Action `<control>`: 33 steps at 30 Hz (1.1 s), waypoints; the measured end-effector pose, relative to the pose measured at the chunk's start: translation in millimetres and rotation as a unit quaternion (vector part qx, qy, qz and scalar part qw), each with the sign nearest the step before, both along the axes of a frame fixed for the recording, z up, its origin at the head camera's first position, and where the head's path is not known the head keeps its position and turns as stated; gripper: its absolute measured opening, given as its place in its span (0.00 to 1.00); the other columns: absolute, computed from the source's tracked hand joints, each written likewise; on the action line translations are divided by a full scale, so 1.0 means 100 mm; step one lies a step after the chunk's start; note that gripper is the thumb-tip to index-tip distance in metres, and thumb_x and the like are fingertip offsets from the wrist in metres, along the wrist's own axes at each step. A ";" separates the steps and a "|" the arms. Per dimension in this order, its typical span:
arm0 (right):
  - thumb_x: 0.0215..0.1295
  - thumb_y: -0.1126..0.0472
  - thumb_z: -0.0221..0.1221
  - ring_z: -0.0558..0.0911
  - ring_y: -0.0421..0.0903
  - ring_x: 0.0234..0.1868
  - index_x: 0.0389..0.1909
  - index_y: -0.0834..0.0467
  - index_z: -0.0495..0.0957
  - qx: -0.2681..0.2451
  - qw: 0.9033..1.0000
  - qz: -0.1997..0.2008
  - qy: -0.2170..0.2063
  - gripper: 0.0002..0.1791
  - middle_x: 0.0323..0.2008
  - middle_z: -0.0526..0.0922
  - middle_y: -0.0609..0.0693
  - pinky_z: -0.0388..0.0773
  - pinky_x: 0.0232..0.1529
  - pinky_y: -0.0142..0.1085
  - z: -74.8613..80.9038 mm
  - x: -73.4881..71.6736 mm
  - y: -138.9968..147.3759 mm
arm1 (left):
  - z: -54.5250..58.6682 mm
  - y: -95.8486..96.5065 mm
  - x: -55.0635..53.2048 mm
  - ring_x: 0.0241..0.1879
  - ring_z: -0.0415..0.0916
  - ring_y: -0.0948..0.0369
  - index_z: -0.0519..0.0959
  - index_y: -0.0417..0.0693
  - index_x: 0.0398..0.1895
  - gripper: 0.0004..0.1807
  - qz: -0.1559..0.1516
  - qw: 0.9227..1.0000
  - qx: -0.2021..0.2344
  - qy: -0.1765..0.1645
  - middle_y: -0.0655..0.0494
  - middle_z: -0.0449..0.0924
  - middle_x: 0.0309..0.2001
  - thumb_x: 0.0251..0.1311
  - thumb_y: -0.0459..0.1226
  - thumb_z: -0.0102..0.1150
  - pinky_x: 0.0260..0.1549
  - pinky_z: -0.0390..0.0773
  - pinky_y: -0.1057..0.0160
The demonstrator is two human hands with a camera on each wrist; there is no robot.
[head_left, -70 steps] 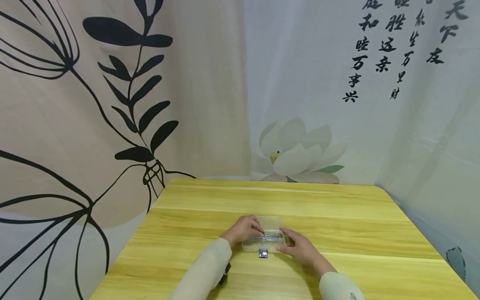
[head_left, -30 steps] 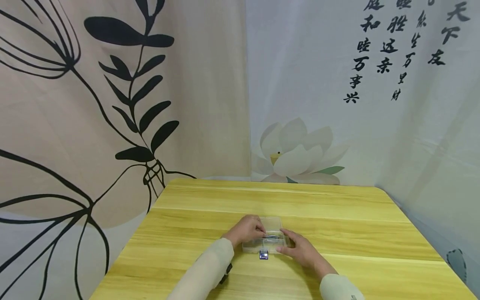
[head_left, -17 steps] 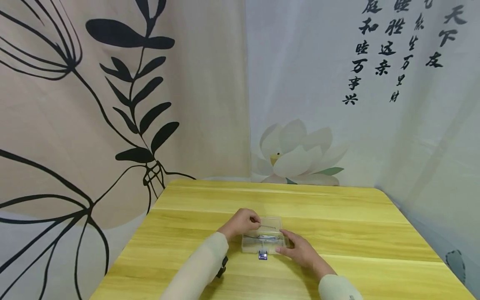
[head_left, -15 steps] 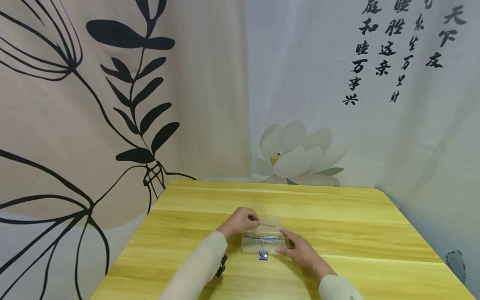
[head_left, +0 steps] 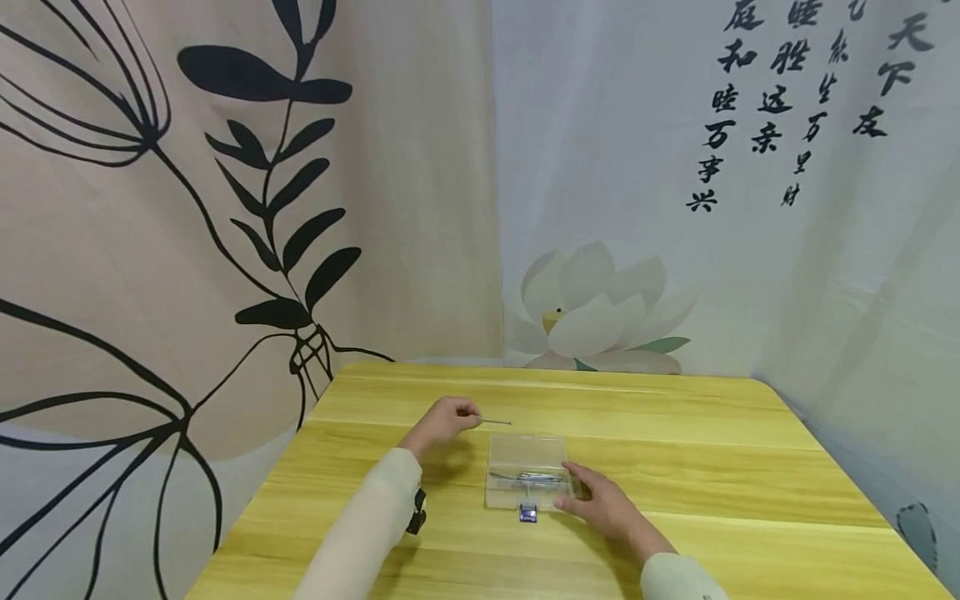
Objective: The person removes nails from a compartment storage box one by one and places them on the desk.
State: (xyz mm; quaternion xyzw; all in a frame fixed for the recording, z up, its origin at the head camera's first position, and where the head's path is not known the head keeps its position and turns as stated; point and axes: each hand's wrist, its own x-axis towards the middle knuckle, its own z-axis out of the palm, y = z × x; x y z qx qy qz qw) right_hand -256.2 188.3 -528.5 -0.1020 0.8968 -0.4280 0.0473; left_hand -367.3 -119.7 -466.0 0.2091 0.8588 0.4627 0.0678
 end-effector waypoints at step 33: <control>0.65 0.46 0.65 0.61 0.69 0.70 0.73 0.58 0.64 -0.001 1.000 0.005 -0.003 0.40 0.70 0.64 0.65 0.55 0.65 0.64 0.00 0.00 0.00 | -0.29 -0.74 -0.13 0.44 0.73 0.53 0.82 0.39 0.42 0.09 0.037 0.996 -0.038 -0.074 0.50 0.80 0.41 0.71 0.36 0.56 0.48 0.70 0.52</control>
